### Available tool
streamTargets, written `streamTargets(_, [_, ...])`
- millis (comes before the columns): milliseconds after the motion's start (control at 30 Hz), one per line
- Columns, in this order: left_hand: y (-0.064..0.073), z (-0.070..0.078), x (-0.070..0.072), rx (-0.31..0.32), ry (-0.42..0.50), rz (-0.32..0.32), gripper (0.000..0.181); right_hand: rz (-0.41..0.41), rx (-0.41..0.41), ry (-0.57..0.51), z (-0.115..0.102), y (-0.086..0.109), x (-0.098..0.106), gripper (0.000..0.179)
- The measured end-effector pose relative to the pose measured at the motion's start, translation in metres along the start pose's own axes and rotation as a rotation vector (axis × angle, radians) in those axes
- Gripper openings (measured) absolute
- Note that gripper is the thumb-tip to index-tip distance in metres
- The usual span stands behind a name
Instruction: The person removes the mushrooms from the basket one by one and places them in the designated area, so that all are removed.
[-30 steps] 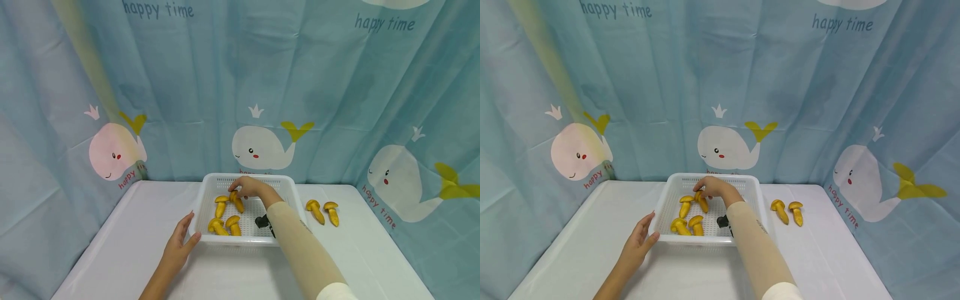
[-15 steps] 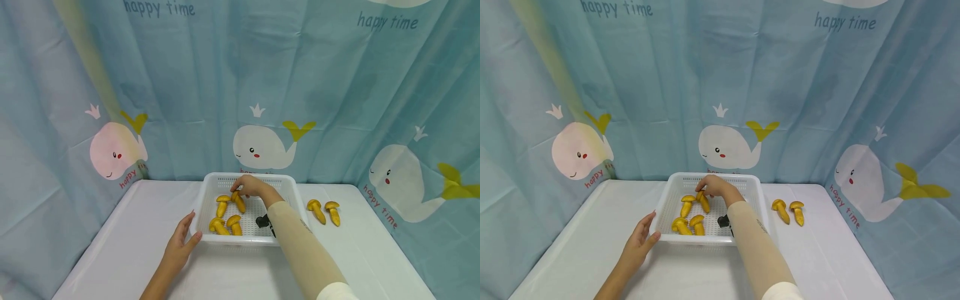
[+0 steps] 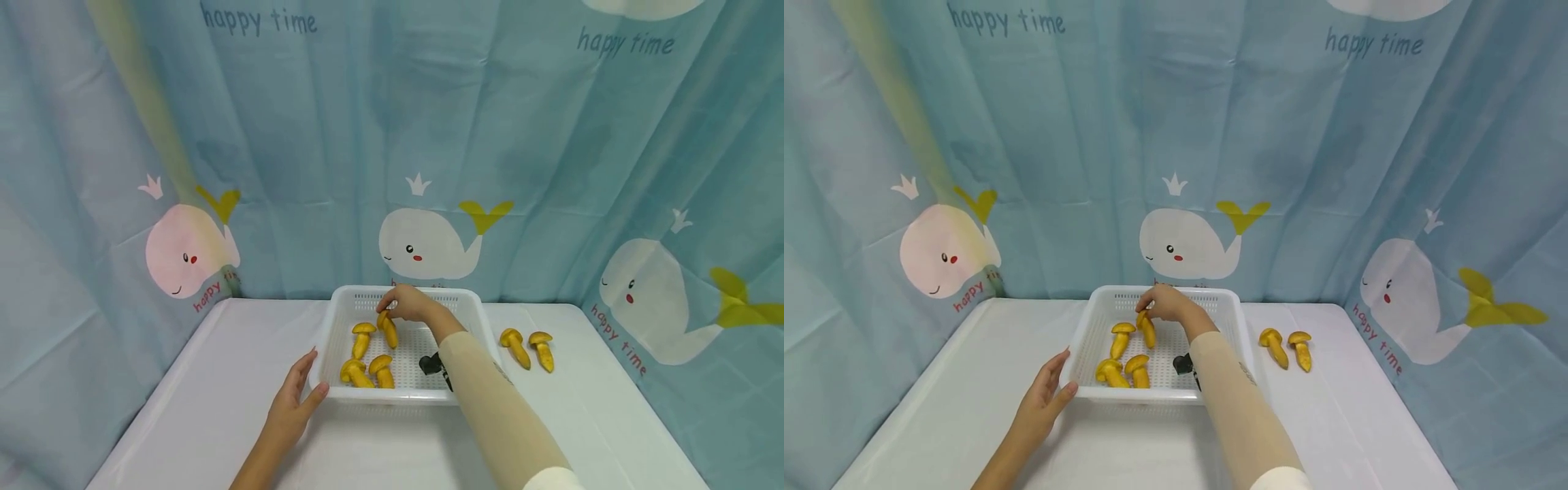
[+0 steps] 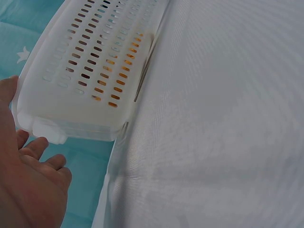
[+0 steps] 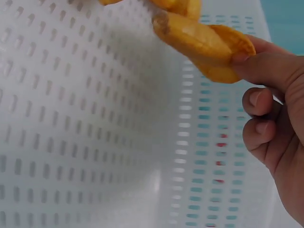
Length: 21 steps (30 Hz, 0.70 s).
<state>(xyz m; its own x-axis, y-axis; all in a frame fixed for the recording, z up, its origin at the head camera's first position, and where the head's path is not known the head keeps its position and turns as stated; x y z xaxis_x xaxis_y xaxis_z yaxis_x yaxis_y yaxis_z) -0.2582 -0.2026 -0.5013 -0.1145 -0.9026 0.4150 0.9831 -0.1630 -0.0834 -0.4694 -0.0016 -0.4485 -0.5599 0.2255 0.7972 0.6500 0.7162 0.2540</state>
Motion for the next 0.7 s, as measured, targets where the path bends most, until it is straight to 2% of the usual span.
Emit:
streamTargets(167, [0.001, -0.001, 0.001, 0.01, -0.012, 0.002, 0.067, 0.055, 0.055, 0.025, -0.009, 0.012, 0.017, 0.022])
streamTargets(333, [0.0, 0.001, 0.002, 0.003, -0.021, 0.007, 0.067, 0.133, 0.096, 0.005, -0.017, 0.031, 0.036, 0.019])
streamTargets(700, [0.0, 0.0, 0.0, 0.002, -0.013, -0.003, 0.067, 0.248, 0.1, -0.001, -0.034, 0.075, 0.052, 0.021])
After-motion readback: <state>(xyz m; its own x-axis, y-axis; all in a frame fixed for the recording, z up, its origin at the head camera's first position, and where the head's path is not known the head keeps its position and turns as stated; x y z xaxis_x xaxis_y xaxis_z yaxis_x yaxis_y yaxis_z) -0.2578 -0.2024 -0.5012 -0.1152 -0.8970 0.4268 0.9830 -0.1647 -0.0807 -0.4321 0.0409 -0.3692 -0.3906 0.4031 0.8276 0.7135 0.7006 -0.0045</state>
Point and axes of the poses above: each hand's wrist, its own y-axis away from the middle knuckle, its own x-axis out of the back of the hand, z = x × y, the point moved 9 cm from there along -y, towards the middle knuckle, and after that the axes turned 13 degrees about -z, right-handed, at the moved point
